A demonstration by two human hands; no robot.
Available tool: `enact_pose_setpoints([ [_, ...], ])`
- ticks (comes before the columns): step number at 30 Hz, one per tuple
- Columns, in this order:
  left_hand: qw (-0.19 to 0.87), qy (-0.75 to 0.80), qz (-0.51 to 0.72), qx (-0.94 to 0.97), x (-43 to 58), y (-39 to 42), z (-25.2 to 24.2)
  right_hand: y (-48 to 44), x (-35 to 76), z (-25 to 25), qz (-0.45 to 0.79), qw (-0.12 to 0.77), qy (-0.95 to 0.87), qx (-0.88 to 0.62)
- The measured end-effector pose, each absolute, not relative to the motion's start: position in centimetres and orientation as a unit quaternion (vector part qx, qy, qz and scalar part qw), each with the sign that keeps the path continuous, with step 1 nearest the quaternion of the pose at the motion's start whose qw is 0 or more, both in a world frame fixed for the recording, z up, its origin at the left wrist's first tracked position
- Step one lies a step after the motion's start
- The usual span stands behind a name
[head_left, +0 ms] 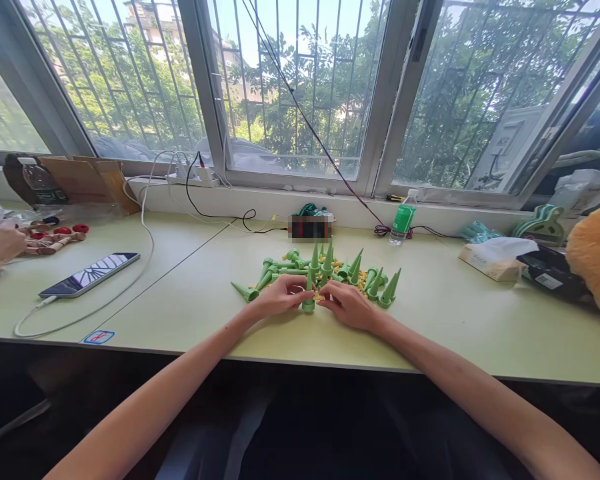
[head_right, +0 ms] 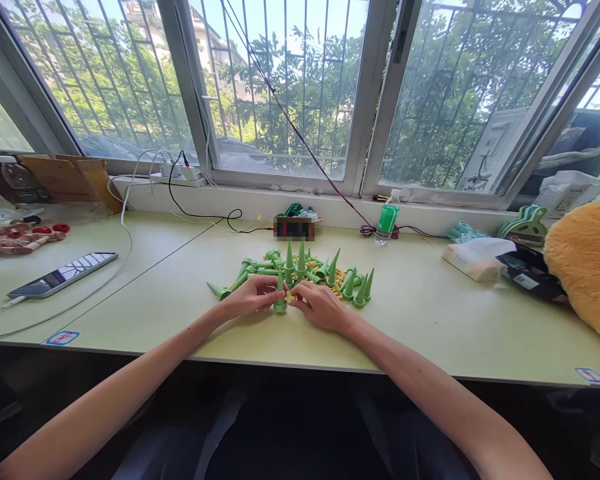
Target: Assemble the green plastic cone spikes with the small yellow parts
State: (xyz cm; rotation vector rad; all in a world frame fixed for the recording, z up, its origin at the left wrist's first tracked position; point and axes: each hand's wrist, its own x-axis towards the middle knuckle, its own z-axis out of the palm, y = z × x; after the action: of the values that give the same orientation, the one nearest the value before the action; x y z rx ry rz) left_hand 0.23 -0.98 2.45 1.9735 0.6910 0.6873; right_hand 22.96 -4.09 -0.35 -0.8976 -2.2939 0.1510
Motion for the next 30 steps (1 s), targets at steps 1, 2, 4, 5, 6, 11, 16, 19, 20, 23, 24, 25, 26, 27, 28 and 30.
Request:
enact_pose_setpoints([
  [1, 0.456, 0.279, 0.276, 0.799, 0.2, -0.96, 2.43, -4.09, 22.97, -0.36, 0.057, 0.333, -0.878, -0.339],
  [2, 0.457, 0.279, 0.272, 0.8, 0.18, -0.95, 2.42, -4.07, 22.99, -0.37, 0.057, 0.335, -0.879, -0.335],
  [4, 0.454, 0.281, 0.266, 0.802, 0.13, -0.94, 2.43, -4.05, 23.06, -0.4, 0.055, 0.331, -0.883, -0.328],
  [5, 0.452, 0.283, 0.264, 0.804, 0.11, -0.94, 2.44, -4.04, 23.1, -0.42, 0.054, 0.327, -0.886, -0.325],
  [6, 0.449, 0.285, 0.262, 0.806, 0.09, -0.95, 2.45, -4.04, 23.14, -0.43, 0.052, 0.322, -0.889, -0.322],
  [11, 0.44, 0.289, 0.257, 0.811, 0.04, -1.05, 2.55, -4.06, 23.24, -0.45, 0.048, 0.307, -0.897, -0.315],
  [16, 0.431, 0.29, 0.256, 0.816, 0.1, -1.28, 2.86, -3.97, 23.23, -0.53, 0.042, 0.306, -0.901, -0.304],
  [19, 0.427, 0.292, 0.257, 0.816, 0.12, -1.35, 2.94, -3.92, 23.2, -0.6, 0.039, 0.308, -0.901, -0.301],
  [20, 0.427, 0.292, 0.257, 0.817, 0.12, -1.35, 2.93, -3.92, 23.18, -0.62, 0.038, 0.31, -0.901, -0.302],
  [23, 0.428, 0.294, 0.256, 0.815, 0.1, -1.27, 2.82, -3.91, 23.12, -0.68, 0.036, 0.317, -0.895, -0.311],
  [24, 0.429, 0.295, 0.256, 0.815, 0.09, -1.22, 2.78, -3.9, 23.1, -0.71, 0.034, 0.321, -0.892, -0.316],
  [25, 0.43, 0.296, 0.256, 0.814, 0.08, -1.18, 2.73, -3.89, 23.07, -0.75, 0.033, 0.324, -0.889, -0.321],
  [26, 0.431, 0.297, 0.257, 0.813, 0.07, -1.13, 2.67, -3.87, 23.05, -0.78, 0.032, 0.328, -0.886, -0.325],
  [27, 0.432, 0.297, 0.258, 0.812, 0.05, -1.09, 2.61, -3.86, 23.04, -0.82, 0.031, 0.332, -0.884, -0.329],
  [28, 0.433, 0.297, 0.26, 0.811, 0.03, -1.03, 2.55, -3.84, 23.02, -0.86, 0.03, 0.335, -0.881, -0.331],
  [30, 0.434, 0.296, 0.262, 0.809, -0.01, -0.92, 2.39, -3.83, 23.0, -0.93, 0.028, 0.342, -0.877, -0.335],
])
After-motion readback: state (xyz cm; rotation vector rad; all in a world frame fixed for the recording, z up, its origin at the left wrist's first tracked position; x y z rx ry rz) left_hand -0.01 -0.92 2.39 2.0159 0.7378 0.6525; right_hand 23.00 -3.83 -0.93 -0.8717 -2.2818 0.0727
